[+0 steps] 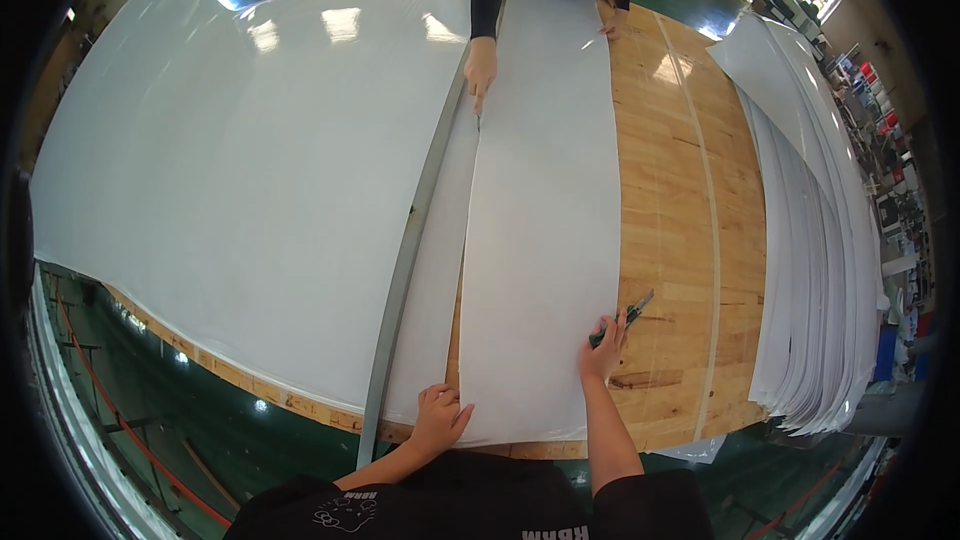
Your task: The recorder uses a utility knife and a metal guide bar to cut large sheets of white plastic or vinyl material on a workshop table.
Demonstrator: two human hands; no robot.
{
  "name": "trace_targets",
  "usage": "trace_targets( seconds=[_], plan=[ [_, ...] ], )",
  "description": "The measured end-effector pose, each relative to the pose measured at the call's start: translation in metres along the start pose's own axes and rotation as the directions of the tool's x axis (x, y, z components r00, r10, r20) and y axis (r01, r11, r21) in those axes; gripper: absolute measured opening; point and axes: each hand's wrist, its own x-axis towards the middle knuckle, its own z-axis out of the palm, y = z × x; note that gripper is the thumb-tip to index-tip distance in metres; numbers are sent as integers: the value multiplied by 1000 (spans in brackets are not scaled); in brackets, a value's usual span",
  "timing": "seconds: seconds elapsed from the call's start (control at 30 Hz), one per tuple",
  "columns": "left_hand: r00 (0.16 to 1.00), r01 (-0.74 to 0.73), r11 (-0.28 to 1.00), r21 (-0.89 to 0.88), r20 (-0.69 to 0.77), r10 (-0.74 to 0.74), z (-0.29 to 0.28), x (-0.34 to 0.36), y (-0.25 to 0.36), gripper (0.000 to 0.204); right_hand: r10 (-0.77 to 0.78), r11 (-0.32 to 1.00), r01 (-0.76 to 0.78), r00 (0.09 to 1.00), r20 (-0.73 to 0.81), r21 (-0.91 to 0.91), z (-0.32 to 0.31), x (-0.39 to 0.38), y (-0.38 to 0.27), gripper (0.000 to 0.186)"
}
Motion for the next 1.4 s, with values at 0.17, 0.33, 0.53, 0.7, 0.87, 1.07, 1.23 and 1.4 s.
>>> trace_targets(
  seconds=[0.17,0.33,0.53,0.7,0.87,1.07,1.23,1.4],
  plan=[
    [1000,-29,999,40,10,29,-4,4,14,19,67,997,-68,997,48,28,-5,0,-5,20],
    [999,-37,999,35,5,37,1,2,15,19,38,999,-38,999,26,13,0,-3,3,21],
    [999,-36,999,29,15,36,-1,3,22,19,43,999,-44,998,40,20,-2,-2,3,21],
    [998,-45,998,38,35,44,0,6,31,19,-24,999,23,999,-26,-24,0,-1,8,19],
    [998,-41,999,31,41,40,0,6,31,19,40,998,-42,998,43,52,-3,-1,2,20],
    [997,-57,998,41,48,55,0,6,32,20,14,999,-15,1000,8,45,-1,-1,6,20],
    [997,-56,997,56,52,53,-3,6,38,20,3,999,-2,1000,-14,36,-1,-4,8,20],
    [997,-56,995,77,50,53,-6,6,44,20,4,1000,-4,1000,-14,26,-2,-3,7,20]
  ],
)
